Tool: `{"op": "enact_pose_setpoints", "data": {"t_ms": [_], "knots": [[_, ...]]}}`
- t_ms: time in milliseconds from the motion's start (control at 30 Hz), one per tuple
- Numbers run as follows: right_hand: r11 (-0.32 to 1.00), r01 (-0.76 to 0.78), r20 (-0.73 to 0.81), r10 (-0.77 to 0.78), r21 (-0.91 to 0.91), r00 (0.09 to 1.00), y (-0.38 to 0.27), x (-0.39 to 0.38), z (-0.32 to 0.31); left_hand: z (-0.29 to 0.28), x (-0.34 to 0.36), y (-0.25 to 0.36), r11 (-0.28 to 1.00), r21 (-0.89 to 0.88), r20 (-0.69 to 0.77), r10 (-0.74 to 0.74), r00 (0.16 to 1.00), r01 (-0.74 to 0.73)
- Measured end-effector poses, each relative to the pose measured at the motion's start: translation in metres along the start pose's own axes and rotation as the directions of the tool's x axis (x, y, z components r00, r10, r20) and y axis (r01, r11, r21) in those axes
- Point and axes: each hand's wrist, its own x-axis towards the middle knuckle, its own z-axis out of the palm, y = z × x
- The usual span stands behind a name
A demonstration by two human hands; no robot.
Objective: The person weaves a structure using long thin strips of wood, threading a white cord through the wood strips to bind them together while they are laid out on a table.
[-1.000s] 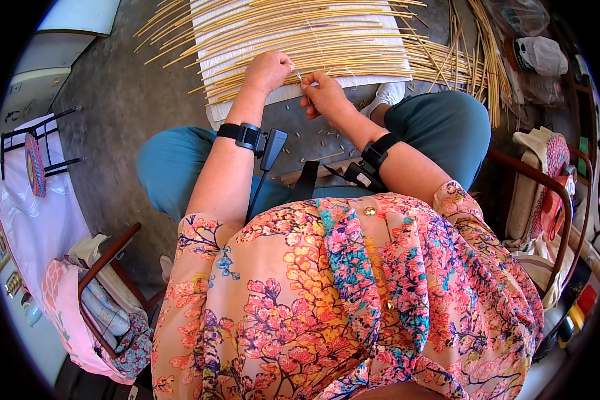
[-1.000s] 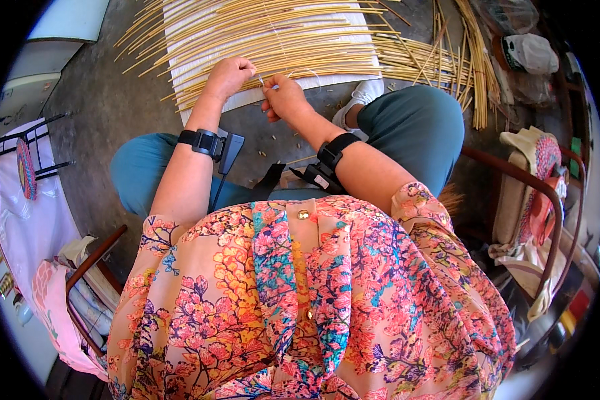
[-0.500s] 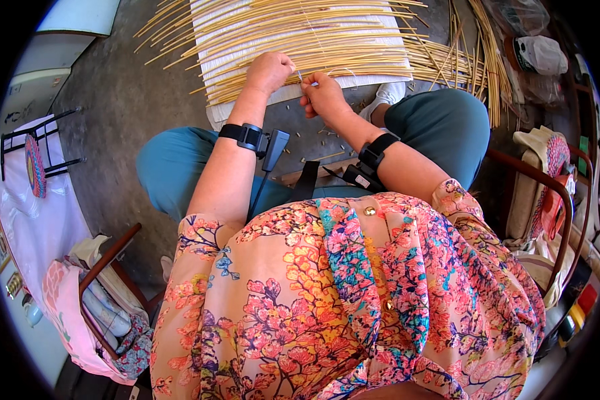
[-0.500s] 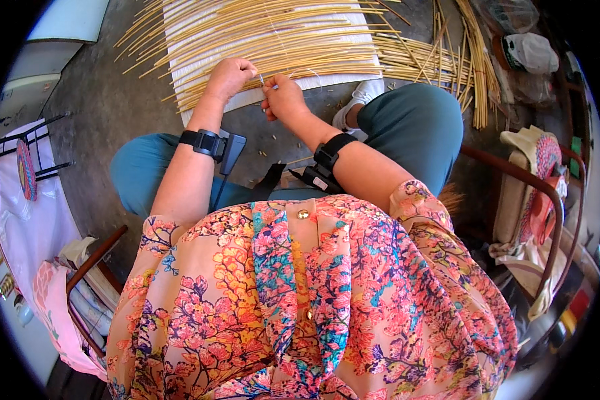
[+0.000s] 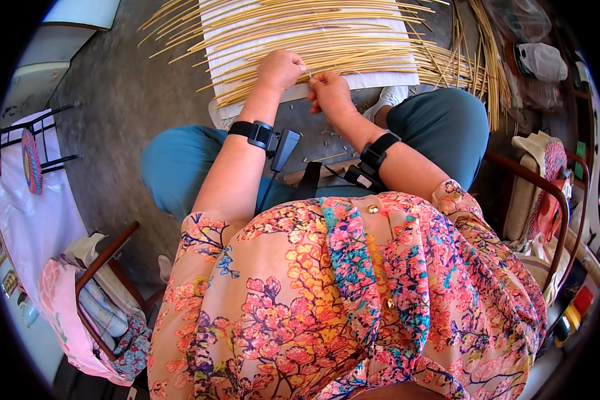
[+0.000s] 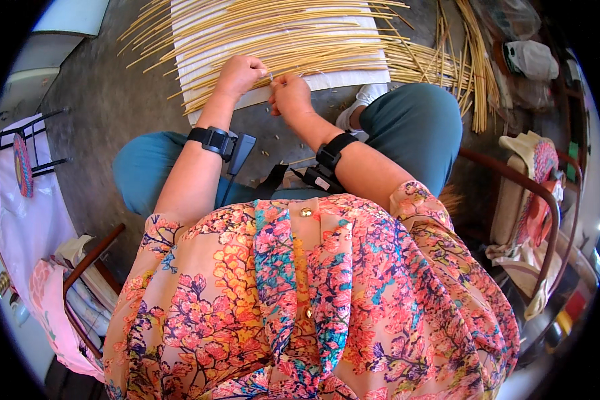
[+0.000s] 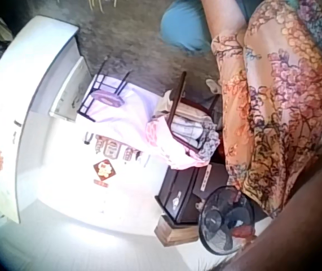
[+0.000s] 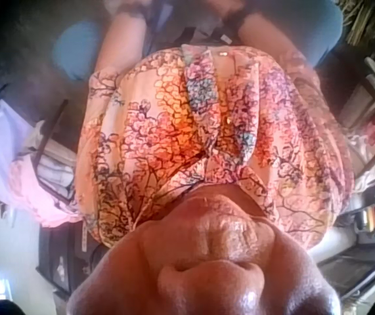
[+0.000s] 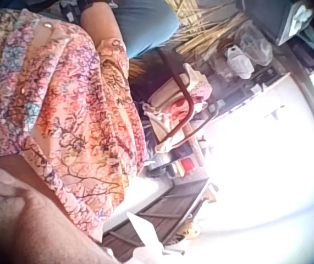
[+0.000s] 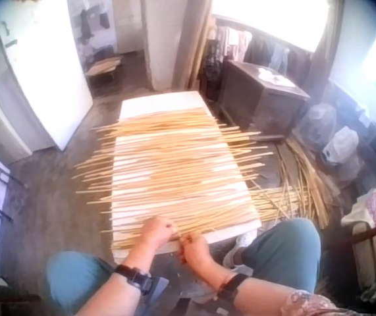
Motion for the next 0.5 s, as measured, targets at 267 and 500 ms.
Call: {"op": "enact_pose_setpoints", "data": {"t_ms": [267, 500], "knots": [[0.982, -0.05, -0.016, 0.054, 0.184, 0.998, -0.006, 0.005, 0.002, 0.005, -0.002, 0.005, 0.999, -0.04, -0.011, -0.002, 1.0, 0.002], [0.929, -0.115, 0.024, 0.114, 0.352, 0.993, -0.02, 0.018, -0.012, 0.009, 0.001, 0.007, 0.999, -0.022, -0.013, 0.032, 0.999, -0.032]]}}
